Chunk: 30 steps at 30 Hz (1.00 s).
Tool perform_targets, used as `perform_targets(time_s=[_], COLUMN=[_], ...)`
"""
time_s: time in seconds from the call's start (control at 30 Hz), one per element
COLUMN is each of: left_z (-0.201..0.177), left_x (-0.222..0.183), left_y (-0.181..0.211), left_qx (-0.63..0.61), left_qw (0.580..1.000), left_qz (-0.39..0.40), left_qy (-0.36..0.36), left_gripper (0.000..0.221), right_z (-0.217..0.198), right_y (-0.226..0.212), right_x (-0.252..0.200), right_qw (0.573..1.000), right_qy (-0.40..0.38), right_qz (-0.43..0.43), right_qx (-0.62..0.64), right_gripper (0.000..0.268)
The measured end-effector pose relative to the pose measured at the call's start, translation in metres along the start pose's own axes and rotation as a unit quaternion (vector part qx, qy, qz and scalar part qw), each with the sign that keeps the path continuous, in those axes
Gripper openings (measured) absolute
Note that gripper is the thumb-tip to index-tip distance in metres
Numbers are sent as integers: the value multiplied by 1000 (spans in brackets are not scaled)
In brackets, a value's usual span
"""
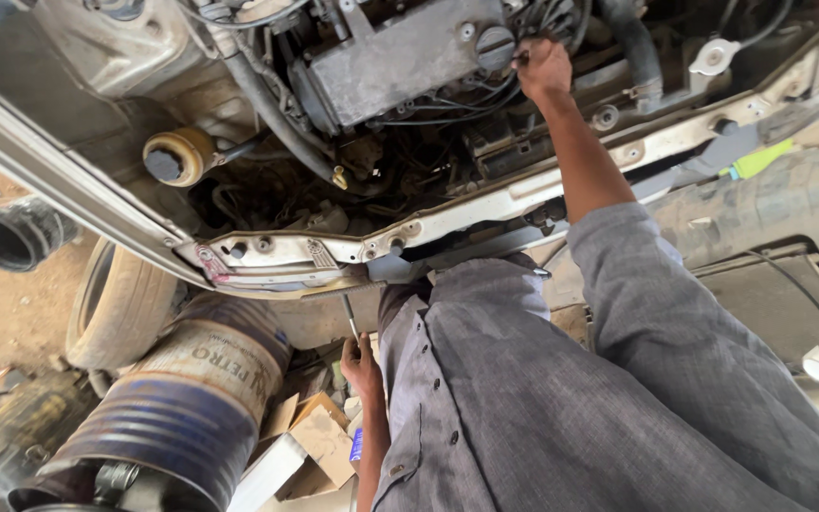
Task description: The person works on various components inside a car's engine bay, using a small hand tool to manipulate parts and reaching into different areas of the machinery.
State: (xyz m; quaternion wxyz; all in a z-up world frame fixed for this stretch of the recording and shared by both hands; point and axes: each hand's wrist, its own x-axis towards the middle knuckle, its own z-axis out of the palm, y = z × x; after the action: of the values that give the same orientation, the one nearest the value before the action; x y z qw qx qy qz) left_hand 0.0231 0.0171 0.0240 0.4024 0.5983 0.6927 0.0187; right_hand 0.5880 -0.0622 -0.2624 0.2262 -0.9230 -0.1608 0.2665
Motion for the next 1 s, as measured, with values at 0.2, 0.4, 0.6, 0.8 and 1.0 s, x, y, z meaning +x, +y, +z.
perform_targets(time_s=[0.2, 0.4, 0.6, 0.8, 1.0], left_z=[0, -3, -5, -6, -10], left_x=[-1, 3, 5, 3, -4], left_y=[7, 8, 12, 14, 7], left_qx=[39, 55, 50, 45, 44], left_qw=[999, 998, 999, 999, 999], left_qz=[0, 5, 14, 6, 11], left_qy=[-2, -11, -10, -15, 6], left_gripper=[28, 28, 28, 28, 28], right_z=[10, 9, 4, 6, 17], right_y=[7, 5, -6, -18, -32], right_x=[-4, 0, -2, 0, 0], right_qw=[999, 994, 996, 982, 979], right_qy=[16, 26, -6, 127, 152], right_qz=[9, -38, -7, -29, -2], right_qx=[-39, -95, -89, -136, -136], right_gripper=[7, 3, 7, 33, 35])
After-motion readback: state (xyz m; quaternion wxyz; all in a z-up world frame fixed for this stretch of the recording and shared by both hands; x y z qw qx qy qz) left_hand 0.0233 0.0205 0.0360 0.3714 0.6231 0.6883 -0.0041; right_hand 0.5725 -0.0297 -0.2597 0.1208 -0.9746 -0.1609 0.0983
